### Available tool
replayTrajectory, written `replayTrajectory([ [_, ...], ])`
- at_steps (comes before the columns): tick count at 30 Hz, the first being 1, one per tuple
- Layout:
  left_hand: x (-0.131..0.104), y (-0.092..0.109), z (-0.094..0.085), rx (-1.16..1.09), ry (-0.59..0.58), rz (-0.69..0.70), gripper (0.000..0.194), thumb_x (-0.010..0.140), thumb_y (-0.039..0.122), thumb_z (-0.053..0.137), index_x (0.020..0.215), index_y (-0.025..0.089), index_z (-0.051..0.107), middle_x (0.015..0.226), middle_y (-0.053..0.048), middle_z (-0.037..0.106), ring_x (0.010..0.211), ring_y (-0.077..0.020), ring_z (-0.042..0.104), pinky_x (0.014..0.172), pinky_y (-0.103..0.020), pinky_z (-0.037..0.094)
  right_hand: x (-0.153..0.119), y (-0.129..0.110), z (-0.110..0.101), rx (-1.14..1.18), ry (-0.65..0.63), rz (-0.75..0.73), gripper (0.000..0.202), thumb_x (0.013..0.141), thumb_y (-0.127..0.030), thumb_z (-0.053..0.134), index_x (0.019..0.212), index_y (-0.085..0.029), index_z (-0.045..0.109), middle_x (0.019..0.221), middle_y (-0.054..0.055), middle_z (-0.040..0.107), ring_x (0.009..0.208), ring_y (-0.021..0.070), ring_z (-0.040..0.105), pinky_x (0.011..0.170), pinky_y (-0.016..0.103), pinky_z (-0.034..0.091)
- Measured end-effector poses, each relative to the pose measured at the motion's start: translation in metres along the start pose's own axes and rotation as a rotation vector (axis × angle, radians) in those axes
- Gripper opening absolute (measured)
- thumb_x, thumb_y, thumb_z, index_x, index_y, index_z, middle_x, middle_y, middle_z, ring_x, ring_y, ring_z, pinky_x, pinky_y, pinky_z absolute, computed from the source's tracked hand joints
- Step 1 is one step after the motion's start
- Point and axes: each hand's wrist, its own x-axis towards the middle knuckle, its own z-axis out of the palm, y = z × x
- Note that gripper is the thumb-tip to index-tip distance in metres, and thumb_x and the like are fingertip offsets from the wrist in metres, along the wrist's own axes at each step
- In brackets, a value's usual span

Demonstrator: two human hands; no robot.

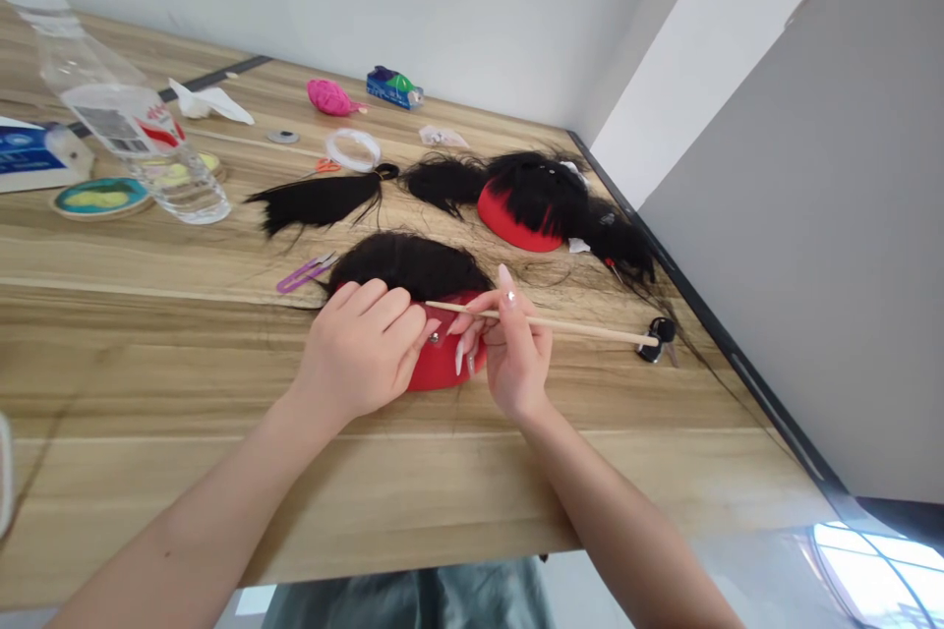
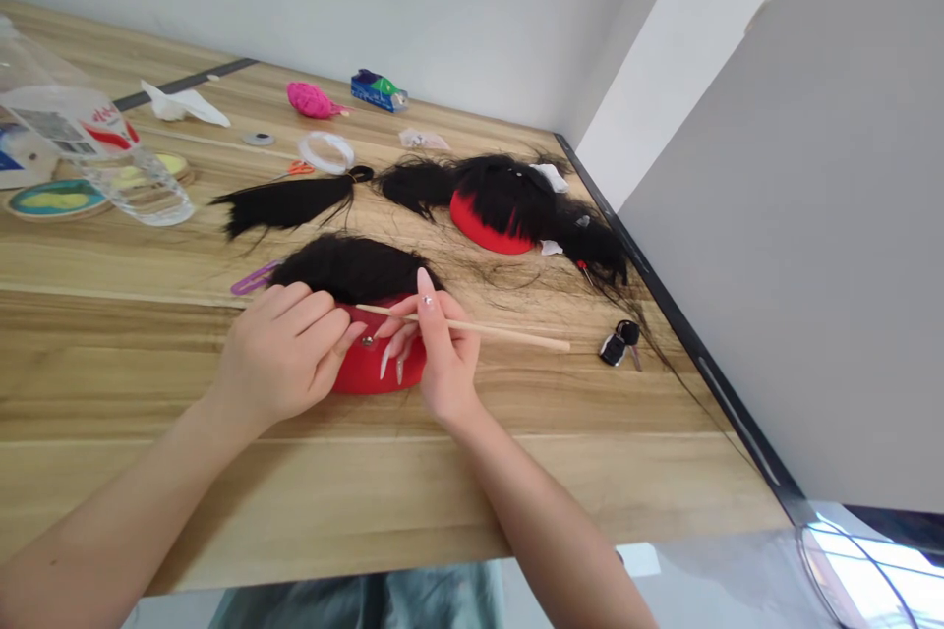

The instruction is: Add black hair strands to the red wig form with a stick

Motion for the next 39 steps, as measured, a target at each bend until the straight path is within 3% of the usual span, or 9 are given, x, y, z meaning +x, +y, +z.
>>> replayTrajectory([
  [10, -0.0011, 0.0051, 0.0004, -0.054, 0.023, 0.020, 0.029, 0.089, 0.022, 0.051, 0.060, 0.019, 0.054, 0.061, -0.004, 0.053, 0.065, -0.0193, 0.041, 0.059, -0.034, 0.033, -0.0004, 0.0004, -0.0011, -0.023, -0.026, -0.057, 0.022, 0.092, -0.037, 0.054, 0.083, -0.019, 0.064, 0.063, -0.001, 0.066, 0.045, 0.0093, 0.056, 0.044, 0.021, 0.044],
  [15, 0.0005, 0.0056, 0.0012, 0.007, -0.005, -0.034, 0.026, 0.089, 0.024, 0.053, 0.065, 0.017, 0.058, 0.067, -0.006, 0.055, 0.065, -0.0197, 0.042, 0.059, -0.034, 0.033, -0.0003, -0.0010, 0.0011, -0.008, -0.045, -0.048, 0.023, 0.092, -0.036, 0.054, 0.082, -0.018, 0.064, 0.060, -0.001, 0.064, 0.042, 0.0085, 0.053, 0.039, 0.020, 0.039],
  [29, 0.0053, 0.0066, -0.0024, 0.053, -0.078, -0.028, 0.024, 0.090, 0.024, 0.051, 0.068, 0.019, 0.060, 0.068, -0.006, 0.055, 0.067, -0.0211, 0.044, 0.060, -0.035, 0.033, -0.0022, -0.0012, 0.0033, -0.053, -0.046, -0.060, 0.025, 0.091, -0.039, 0.055, 0.079, -0.018, 0.064, 0.058, -0.002, 0.063, 0.043, 0.0087, 0.053, 0.041, 0.021, 0.041],
  [39, 0.0020, 0.0053, -0.0037, -0.008, -0.097, -0.056, 0.024, 0.090, 0.024, 0.051, 0.069, 0.017, 0.060, 0.068, -0.006, 0.055, 0.068, -0.0210, 0.045, 0.061, -0.036, 0.034, -0.0062, -0.0030, 0.0068, -0.212, -0.047, -0.111, 0.026, 0.092, -0.037, 0.055, 0.077, -0.018, 0.065, 0.060, -0.002, 0.062, 0.044, 0.0080, 0.052, 0.042, 0.021, 0.042],
])
